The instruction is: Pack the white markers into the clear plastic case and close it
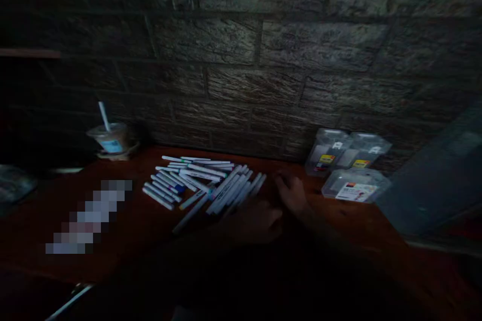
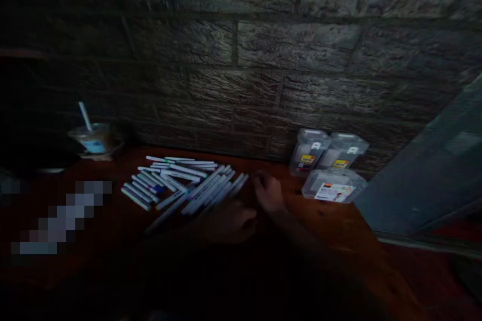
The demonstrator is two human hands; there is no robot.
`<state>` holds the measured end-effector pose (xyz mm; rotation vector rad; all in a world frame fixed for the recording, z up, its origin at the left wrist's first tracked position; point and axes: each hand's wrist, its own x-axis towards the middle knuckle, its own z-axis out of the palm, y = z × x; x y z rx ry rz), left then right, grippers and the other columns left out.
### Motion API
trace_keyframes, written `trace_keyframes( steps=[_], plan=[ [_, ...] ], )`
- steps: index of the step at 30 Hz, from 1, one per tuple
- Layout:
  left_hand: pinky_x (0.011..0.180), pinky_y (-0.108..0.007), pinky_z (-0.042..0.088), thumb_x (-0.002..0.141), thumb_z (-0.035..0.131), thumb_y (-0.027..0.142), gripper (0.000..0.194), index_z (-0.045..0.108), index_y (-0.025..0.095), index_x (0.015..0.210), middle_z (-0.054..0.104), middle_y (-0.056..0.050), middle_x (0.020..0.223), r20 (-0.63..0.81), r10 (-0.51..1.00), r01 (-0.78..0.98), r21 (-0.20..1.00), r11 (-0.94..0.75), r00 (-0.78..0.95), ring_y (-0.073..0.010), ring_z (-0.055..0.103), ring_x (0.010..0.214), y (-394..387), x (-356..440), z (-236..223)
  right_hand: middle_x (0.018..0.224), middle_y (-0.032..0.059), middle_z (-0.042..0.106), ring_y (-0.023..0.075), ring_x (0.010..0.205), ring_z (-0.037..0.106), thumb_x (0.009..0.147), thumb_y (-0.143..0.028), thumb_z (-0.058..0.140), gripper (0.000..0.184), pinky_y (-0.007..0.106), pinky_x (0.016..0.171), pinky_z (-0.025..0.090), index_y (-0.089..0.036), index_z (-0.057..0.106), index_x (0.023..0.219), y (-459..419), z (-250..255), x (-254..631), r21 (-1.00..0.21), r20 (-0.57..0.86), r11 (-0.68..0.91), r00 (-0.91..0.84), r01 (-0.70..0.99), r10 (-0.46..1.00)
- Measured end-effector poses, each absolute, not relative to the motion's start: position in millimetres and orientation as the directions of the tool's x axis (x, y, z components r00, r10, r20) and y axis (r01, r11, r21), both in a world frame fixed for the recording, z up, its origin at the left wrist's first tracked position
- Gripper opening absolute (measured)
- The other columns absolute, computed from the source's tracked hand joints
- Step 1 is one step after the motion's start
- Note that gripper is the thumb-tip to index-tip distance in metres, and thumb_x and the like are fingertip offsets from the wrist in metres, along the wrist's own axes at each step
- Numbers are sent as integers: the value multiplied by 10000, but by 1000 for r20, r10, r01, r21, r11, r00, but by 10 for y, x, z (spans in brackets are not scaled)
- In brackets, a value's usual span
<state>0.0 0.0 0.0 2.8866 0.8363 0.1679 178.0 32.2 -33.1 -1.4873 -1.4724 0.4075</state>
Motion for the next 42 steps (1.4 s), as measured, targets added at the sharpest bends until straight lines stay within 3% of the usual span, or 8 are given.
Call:
trace_keyframes(
  steps=[17,25,33,42],
  plan=[
    [603,-305,368,984,505,266,243,643,205,794,725,-34,728,241,516,476,208,-854,822,-219,697,682,179,-82,-87,908,32,787,196,849,735,935,-199,555,192,280,775,528,-215,744,906,286,-282,1739,-763,373,162,220,626,902],
    [616,-300,371,1002,493,266,247,645,204,816,720,-33,737,297,504,446,243,-861,811,-210,688,678,213,-109,-149,830,22,763,199,789,720,953,-224,559,188,280,735,512,-221,736,890,292,-289,1727,-782,362,166,221,600,906],
    [593,-300,394,993,482,280,276,667,232,793,706,-25,680,343,510,413,319,-853,789,-216,676,614,264,-158,-210,908,23,781,177,861,736,966,-193,563,192,242,741,506,-216,743,904,250,-231,1700,-741,352,137,206,657,913],
    [612,-307,416,990,496,269,255,672,211,814,737,-43,740,322,521,457,257,-851,790,-230,713,679,213,-96,-163,896,29,783,189,830,731,947,-231,528,209,275,765,522,-214,734,917,240,-246,1731,-738,373,166,191,654,908]
  ],
)
